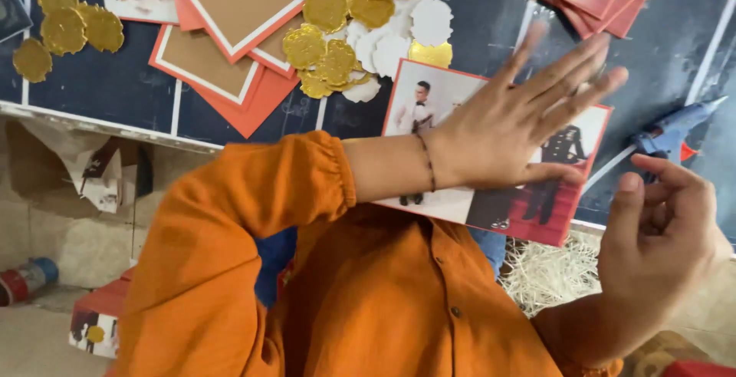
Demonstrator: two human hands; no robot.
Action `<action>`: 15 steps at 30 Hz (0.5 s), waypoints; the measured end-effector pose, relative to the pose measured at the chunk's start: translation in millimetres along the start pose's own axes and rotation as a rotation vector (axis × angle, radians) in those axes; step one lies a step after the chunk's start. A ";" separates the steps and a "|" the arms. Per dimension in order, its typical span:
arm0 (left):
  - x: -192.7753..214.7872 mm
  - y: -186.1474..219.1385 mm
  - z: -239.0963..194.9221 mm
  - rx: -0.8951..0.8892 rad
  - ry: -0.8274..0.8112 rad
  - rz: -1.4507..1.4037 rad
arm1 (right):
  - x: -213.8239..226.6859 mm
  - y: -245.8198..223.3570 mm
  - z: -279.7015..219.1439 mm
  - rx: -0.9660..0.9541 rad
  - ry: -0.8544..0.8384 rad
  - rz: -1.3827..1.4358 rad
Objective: The person uses a hot glue gun to apply adhesive to white paper cutouts and then presses gold foil cutouts onto them. They repeat this process to decorate a photo card featuring a couple.
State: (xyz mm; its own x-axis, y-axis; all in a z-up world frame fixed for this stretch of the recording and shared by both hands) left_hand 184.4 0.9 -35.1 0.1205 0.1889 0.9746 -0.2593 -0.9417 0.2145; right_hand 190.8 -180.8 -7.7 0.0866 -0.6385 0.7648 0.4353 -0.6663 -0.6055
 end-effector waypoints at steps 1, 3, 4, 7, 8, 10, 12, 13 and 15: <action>-1.4 -2.3 1.9 -0.005 0.006 0.005 | -0.2 1.8 0.1 0.002 0.009 -0.001; -12.4 -3.1 5.9 -0.006 -0.043 -0.053 | 3.3 5.7 -7.8 -0.006 0.029 -0.067; -20.7 -0.6 7.1 -0.030 -0.042 -0.059 | 3.9 3.1 -6.8 -0.022 0.041 -0.083; -26.8 -5.9 5.7 0.006 0.144 -0.033 | -19.9 5.6 -6.4 -0.091 -0.114 -0.071; -19.7 -11.5 1.4 0.021 0.288 -0.251 | -32.0 19.8 -9.3 -0.213 -0.170 -0.033; -6.0 -23.2 -14.3 0.031 0.430 -0.473 | -46.9 39.2 -13.1 -0.336 -0.229 0.006; 21.6 -39.1 -39.6 0.038 0.581 -0.675 | -57.5 61.4 -17.0 -0.497 -0.233 0.236; 24.9 -55.9 -50.3 0.038 0.580 -0.675 | -56.9 65.9 -16.3 -0.497 -0.233 0.236; 48.4 -101.1 -85.3 0.129 0.831 -0.578 | -58.7 74.6 -17.3 -0.542 -0.228 0.440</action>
State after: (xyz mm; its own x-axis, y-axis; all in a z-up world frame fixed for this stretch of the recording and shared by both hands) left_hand 134.8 129.0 -4.1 -0.5215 0.7117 0.4707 -0.2616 -0.6584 0.7057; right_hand 202.7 -199.7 -101.6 0.3614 -0.8339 0.4172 -0.1820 -0.5019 -0.8456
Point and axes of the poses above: each hand's wrist, its own z-axis towards the middle knuckle, its own x-axis out of the back of the hand, y = z × x, the point moved 10 cm from there along z, towards the middle knuckle, and after that the axes turned 3 degrees about y, right-handed, at the moved point
